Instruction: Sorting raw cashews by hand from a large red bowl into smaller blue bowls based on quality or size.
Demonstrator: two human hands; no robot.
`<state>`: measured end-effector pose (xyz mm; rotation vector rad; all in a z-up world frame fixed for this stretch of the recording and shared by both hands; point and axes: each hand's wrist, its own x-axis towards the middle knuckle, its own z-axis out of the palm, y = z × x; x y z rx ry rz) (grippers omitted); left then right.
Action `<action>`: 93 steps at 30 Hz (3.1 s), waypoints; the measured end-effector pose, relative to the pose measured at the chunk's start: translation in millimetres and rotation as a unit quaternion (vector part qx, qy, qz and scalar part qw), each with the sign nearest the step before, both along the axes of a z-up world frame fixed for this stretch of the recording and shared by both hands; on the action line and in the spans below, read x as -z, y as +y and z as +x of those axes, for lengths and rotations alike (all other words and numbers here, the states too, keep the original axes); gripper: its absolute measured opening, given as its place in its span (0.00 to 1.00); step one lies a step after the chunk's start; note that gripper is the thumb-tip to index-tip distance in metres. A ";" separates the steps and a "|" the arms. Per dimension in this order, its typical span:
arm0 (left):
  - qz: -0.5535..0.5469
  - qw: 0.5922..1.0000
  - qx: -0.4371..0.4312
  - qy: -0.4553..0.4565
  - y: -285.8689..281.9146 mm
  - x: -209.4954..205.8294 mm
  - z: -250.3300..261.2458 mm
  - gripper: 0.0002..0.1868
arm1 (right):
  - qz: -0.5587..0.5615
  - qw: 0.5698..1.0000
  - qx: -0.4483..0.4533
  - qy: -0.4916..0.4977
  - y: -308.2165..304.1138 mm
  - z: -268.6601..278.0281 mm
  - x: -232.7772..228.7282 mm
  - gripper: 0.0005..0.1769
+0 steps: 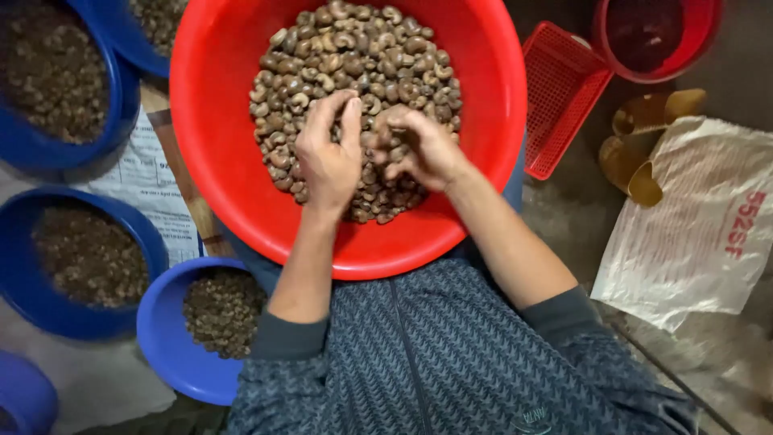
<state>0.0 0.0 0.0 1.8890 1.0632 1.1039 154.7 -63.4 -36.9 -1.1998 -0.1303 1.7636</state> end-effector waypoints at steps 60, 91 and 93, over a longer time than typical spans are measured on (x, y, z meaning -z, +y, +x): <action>-0.056 0.906 0.161 0.388 -47.0 168.7 19.1 0.13 | -0.049 0.670 -0.101 -0.734 -233.7 194.0 188.5 0.14; -0.463 0.840 0.073 0.272 -28.4 114.4 -13.9 0.25 | 0.038 0.607 -0.394 -0.689 -37.4 28.8 21.0 0.15; -0.088 0.899 0.196 0.381 -28.1 146.0 -9.2 0.10 | 0.059 0.888 -0.147 -0.432 -41.2 31.6 23.3 0.13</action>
